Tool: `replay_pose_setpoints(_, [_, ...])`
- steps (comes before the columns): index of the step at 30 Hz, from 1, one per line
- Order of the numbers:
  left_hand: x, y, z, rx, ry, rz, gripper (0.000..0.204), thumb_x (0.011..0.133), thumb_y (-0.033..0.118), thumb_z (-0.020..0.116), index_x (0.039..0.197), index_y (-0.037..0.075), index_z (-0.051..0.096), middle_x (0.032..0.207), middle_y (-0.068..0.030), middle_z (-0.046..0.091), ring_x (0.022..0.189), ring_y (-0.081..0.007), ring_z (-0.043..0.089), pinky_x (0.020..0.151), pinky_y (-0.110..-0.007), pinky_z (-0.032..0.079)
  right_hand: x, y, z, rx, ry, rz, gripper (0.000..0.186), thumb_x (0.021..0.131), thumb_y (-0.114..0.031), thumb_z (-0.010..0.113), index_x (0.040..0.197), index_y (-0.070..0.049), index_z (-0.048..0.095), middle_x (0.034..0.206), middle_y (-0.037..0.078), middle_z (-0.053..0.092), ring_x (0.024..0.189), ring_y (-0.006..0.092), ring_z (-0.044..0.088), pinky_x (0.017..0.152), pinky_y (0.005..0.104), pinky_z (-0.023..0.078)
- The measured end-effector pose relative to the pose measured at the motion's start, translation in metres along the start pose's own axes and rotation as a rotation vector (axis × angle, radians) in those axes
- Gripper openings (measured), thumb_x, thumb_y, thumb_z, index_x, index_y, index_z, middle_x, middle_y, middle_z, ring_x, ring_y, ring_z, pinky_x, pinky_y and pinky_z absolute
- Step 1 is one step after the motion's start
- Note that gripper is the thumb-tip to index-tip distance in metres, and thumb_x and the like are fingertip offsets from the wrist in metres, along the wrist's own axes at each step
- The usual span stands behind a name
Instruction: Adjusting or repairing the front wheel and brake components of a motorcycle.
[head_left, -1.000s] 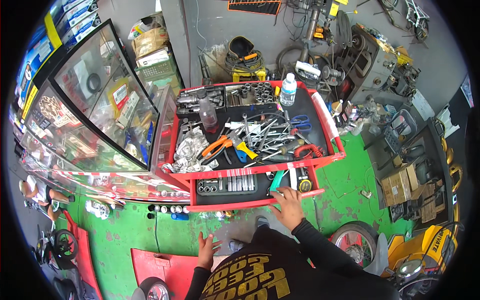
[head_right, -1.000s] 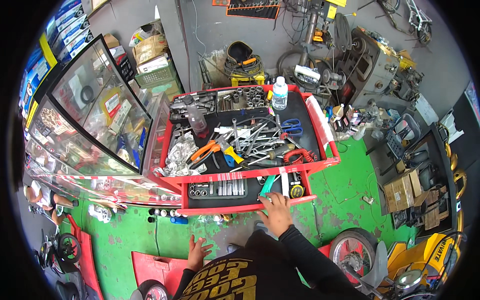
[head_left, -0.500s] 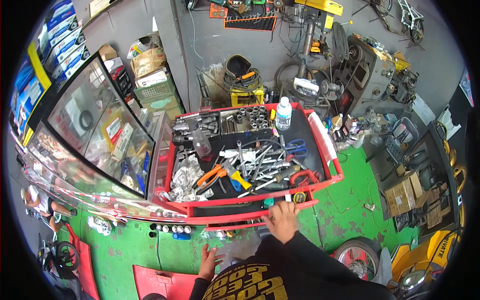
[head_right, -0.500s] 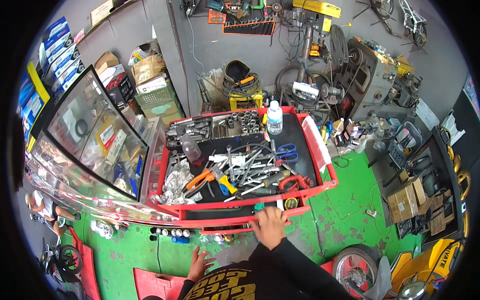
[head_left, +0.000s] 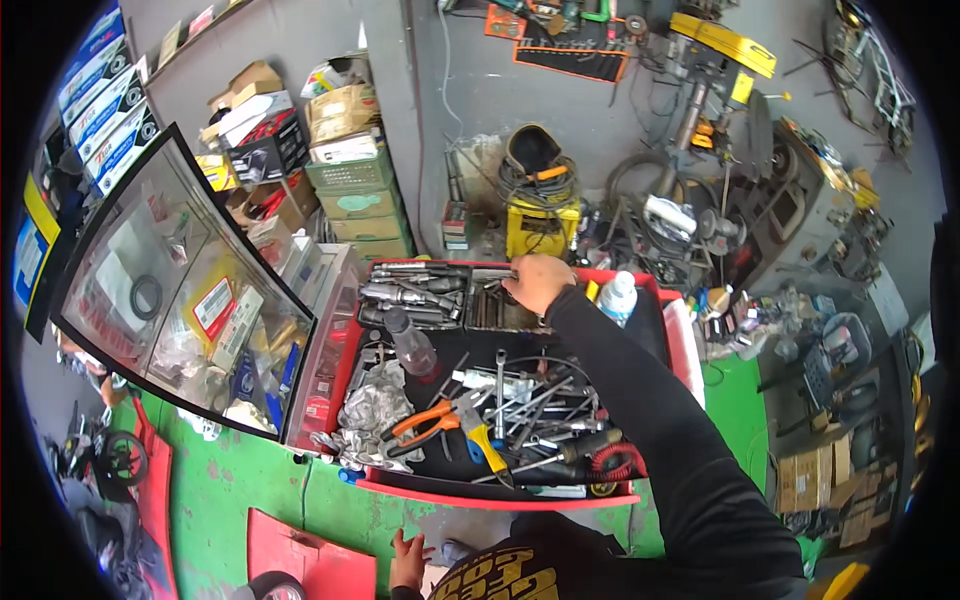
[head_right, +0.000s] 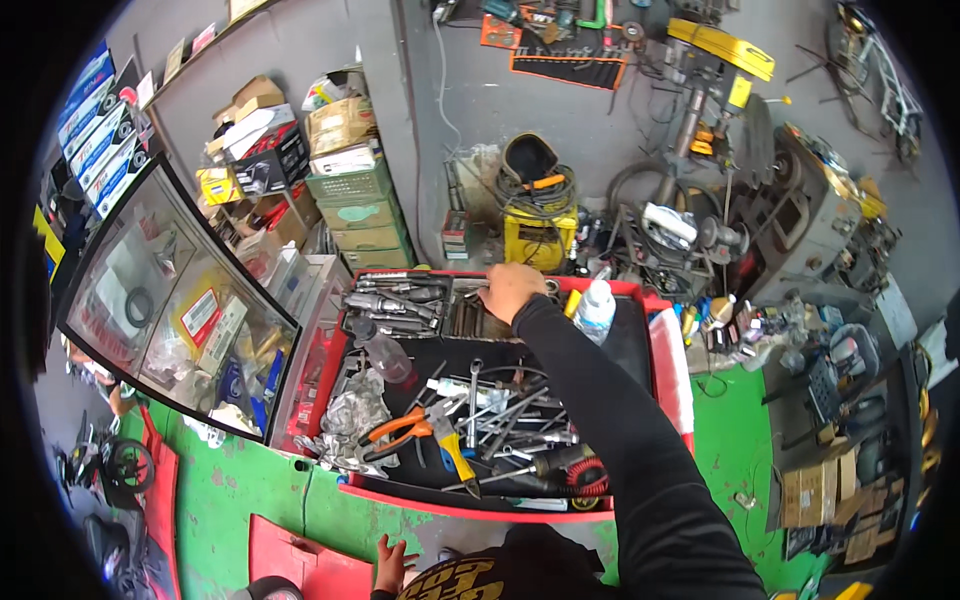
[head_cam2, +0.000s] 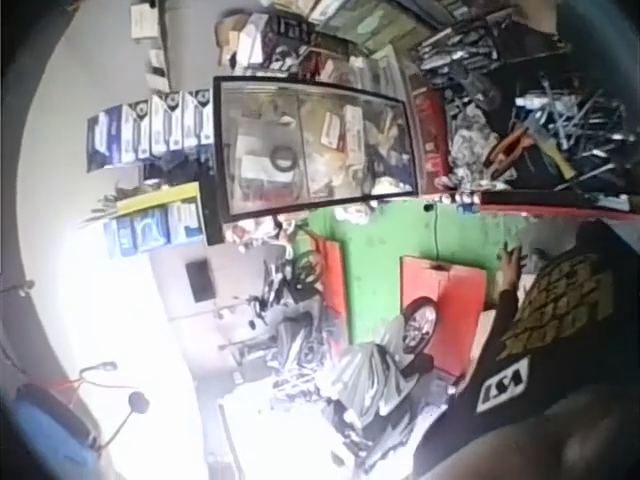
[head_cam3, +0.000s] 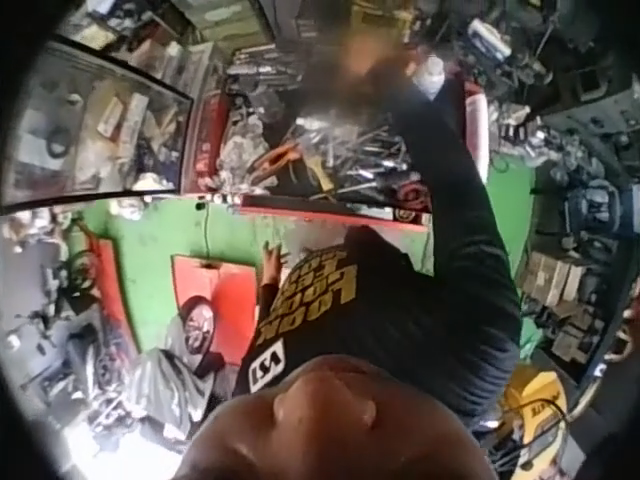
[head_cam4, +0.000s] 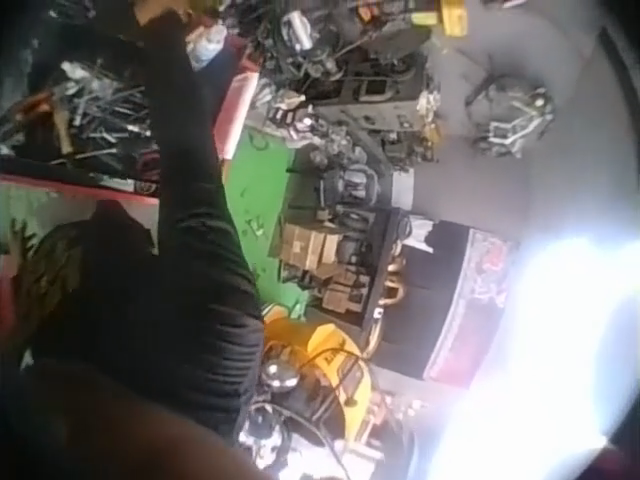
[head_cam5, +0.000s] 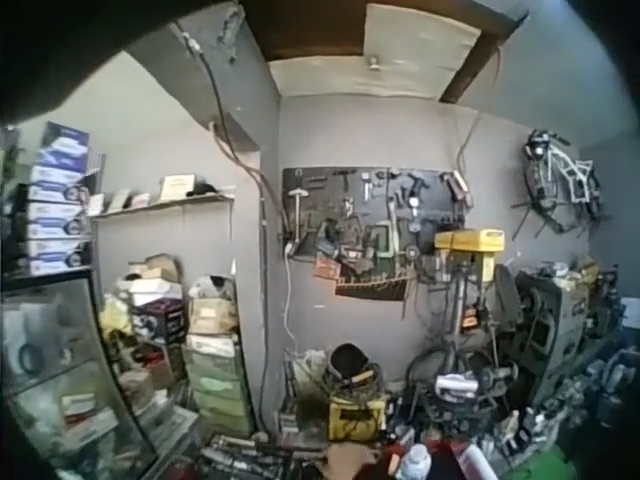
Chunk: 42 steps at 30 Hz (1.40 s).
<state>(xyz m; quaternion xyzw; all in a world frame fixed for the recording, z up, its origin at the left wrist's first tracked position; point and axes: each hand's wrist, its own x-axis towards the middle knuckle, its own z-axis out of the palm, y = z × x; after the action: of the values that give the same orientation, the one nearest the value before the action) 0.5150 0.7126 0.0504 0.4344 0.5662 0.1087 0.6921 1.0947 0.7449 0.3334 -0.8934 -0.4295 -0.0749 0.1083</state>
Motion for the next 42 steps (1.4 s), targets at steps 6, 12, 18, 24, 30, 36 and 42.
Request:
replay_pose_setpoints(6, [-0.035,-0.024,0.016,0.028,0.205,-0.102,0.063,0.098,0.040,0.061,0.150,0.021,0.033,0.119,-0.0162,0.062,0.088,-0.0246,0.066,0.062,-0.035,0.052,0.055,0.007,0.037,-0.145,-0.150,-0.004,0.040,0.077,-0.039,0.069,0.093,-0.002,0.073,0.084,0.016,0.073,0.081,0.0382,0.069,0.070,0.0455,0.054])
replay_pose_setpoints(12, [-0.052,-0.037,0.012,0.109,0.182,-0.134,0.075,0.099,0.033,0.062,0.155,0.010,0.017,0.121,-0.0207,0.059,0.090,-0.0271,0.066,0.066,-0.031,0.053,0.057,-0.003,0.014,-0.245,-0.297,-0.111,0.048,0.075,-0.045,0.071,0.091,0.000,0.074,0.082,0.017,0.073,0.080,0.0383,0.070,0.070,0.0442,0.055])
replay_pose_setpoints(18, [-0.042,-0.057,-0.016,0.066,0.163,-0.128,0.082,0.097,0.029,0.061,0.157,0.009,0.009,0.135,-0.0233,0.047,0.090,-0.0310,0.068,0.072,-0.037,0.053,0.066,0.015,0.014,-0.216,-0.281,-0.176,0.049,0.075,-0.046,0.073,0.091,0.001,0.074,0.082,0.016,0.073,0.074,0.0387,0.067,0.066,0.0447,0.053])
replay_pose_setpoints(24, [-0.049,-0.066,-0.023,0.031,0.250,-0.130,0.075,0.096,0.029,0.062,0.155,0.006,0.021,0.132,-0.0218,0.051,0.085,-0.0282,0.067,0.067,-0.036,0.052,0.058,0.018,-0.040,0.090,-0.167,-0.203,0.042,0.079,-0.037,0.073,0.093,0.003,0.071,0.081,0.014,0.071,0.066,0.0319,0.064,0.062,0.0413,0.050])
replay_pose_setpoints(30, [-0.054,-0.089,-0.025,0.118,0.271,-0.142,0.085,0.096,0.028,0.065,0.156,0.003,0.009,0.122,-0.0280,0.055,0.085,-0.0314,0.068,0.064,-0.031,0.055,-0.003,0.032,-0.108,1.158,-0.117,-0.157,0.031,0.086,0.005,0.065,0.115,0.000,0.058,0.093,0.008,0.067,0.074,0.0119,0.060,0.066,0.0256,0.051])
replay_pose_setpoints(36, [-0.045,-0.150,-0.051,0.249,0.359,0.029,0.071,0.098,0.034,0.062,0.151,0.002,0.028,0.106,-0.0246,0.062,0.071,-0.0271,0.066,0.054,-0.028,0.050,-0.082,0.036,-0.104,1.620,-0.171,-0.170,0.038,0.086,0.012,0.065,0.120,-0.003,0.055,0.110,0.011,0.065,0.091,0.0168,0.065,0.083,0.0284,0.055])
replay_pose_setpoints(42, [-0.036,-0.152,-0.091,0.406,0.142,-0.289,0.083,0.095,0.038,0.068,0.153,-0.002,0.024,0.125,-0.0233,0.055,0.089,-0.0300,0.063,0.074,-0.032,0.053,-0.115,0.014,-0.115,1.703,-0.171,-0.203,0.038,0.087,0.013,0.064,0.121,-0.002,0.057,0.114,0.012,0.066,0.094,0.0176,0.066,0.086,0.0277,0.054])
